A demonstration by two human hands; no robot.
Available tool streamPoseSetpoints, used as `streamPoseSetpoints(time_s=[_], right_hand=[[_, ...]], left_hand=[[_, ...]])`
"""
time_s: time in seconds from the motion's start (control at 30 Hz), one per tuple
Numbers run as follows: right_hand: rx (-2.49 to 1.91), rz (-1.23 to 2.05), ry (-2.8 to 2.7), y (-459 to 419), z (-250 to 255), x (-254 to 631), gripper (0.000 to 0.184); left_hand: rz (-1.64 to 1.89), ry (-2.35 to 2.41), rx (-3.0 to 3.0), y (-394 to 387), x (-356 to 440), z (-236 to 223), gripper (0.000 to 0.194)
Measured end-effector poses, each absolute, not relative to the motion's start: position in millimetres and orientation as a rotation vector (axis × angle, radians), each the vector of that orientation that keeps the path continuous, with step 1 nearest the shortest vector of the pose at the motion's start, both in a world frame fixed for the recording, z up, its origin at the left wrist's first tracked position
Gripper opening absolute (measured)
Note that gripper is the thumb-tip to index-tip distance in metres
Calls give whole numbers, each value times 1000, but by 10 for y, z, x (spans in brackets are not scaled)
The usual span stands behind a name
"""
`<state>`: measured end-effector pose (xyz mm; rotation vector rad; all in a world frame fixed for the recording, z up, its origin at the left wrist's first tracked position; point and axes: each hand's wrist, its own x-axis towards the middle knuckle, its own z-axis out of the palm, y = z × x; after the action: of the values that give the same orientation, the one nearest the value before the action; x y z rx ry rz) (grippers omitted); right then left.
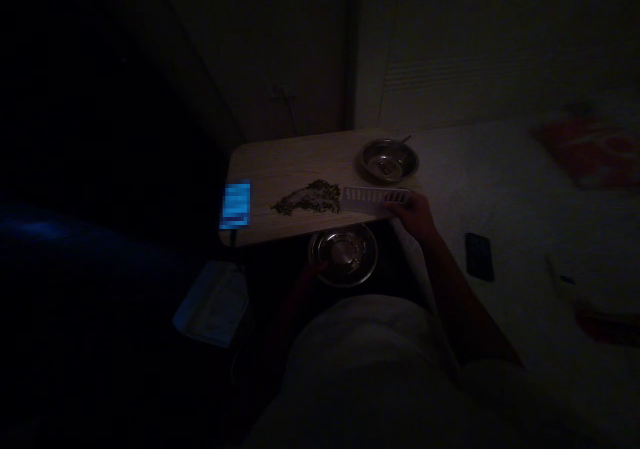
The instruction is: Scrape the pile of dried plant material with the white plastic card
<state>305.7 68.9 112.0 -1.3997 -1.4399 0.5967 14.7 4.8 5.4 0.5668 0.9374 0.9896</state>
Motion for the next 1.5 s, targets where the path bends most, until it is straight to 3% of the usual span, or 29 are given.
streamPoseSetpoints(time_s=[0.53,0.73,1.13,1.5], right_hand=[[-1416,638,-1402,631,1124,2986,26],[-1423,653,-1286,622,1089,2987,27],[-1428,639,-1267,646,1040,2922,29],[-1419,561,-1337,710,1104,2850,27]], left_hand=[[988,968,537,82,144,-40,69],[948,1025,513,19,152,22,60],[948,1001,547,25,136,19,61],[993,970,590,82,159,41,72]])
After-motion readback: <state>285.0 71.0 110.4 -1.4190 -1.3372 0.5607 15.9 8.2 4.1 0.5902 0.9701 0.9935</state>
